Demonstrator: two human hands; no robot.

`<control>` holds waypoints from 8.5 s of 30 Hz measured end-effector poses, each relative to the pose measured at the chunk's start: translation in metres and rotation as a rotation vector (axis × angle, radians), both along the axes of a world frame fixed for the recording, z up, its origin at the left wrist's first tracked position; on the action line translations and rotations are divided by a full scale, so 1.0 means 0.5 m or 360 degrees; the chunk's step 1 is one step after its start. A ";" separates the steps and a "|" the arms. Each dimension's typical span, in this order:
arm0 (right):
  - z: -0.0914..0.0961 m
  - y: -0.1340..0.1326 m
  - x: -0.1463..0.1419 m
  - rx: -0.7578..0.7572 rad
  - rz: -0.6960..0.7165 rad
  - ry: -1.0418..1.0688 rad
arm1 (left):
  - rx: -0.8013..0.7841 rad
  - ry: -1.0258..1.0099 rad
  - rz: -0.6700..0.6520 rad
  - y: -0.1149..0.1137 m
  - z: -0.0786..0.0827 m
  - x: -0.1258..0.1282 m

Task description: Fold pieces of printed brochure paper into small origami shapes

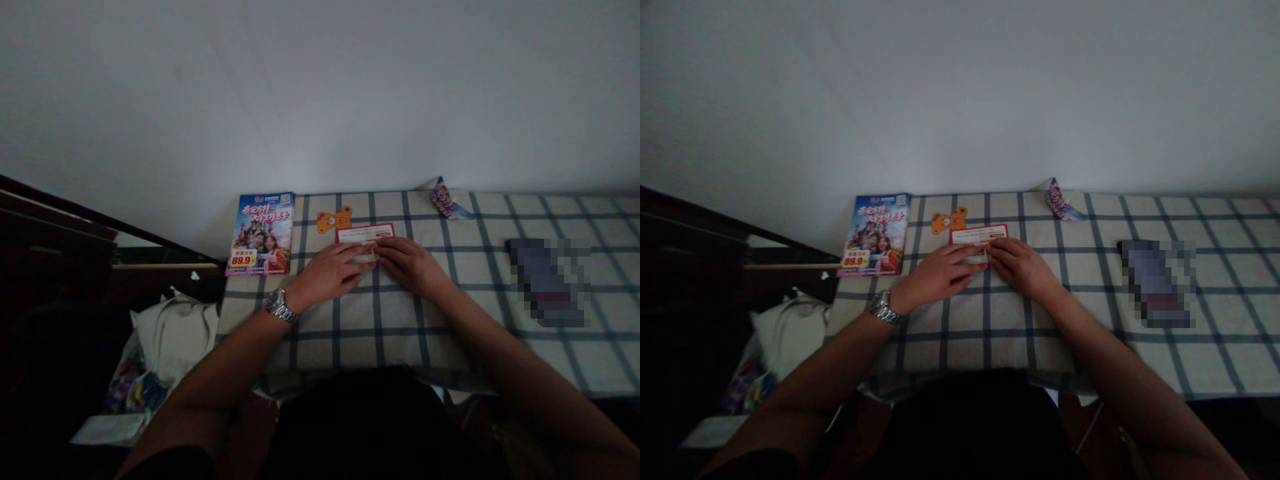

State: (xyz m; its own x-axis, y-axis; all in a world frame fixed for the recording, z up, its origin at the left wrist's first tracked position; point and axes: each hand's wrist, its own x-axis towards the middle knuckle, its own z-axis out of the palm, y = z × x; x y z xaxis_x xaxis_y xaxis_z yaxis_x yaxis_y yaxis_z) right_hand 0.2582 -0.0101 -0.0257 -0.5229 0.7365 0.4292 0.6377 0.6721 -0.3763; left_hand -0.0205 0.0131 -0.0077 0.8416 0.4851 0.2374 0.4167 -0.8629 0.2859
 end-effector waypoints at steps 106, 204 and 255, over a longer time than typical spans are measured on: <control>0.014 -0.013 0.007 -0.0082 0.0335 -0.0121 | -0.0166 -0.0408 0.0368 0.028 -0.024 0.029; 0.005 -0.005 -0.001 -0.0100 0.0066 0.0005 | 0.0064 -0.0002 0.0282 -0.014 0.002 0.024; -0.003 0.003 0.003 -0.0035 0.0101 -0.0101 | 0.0042 -0.0026 0.0261 -0.014 -0.003 0.022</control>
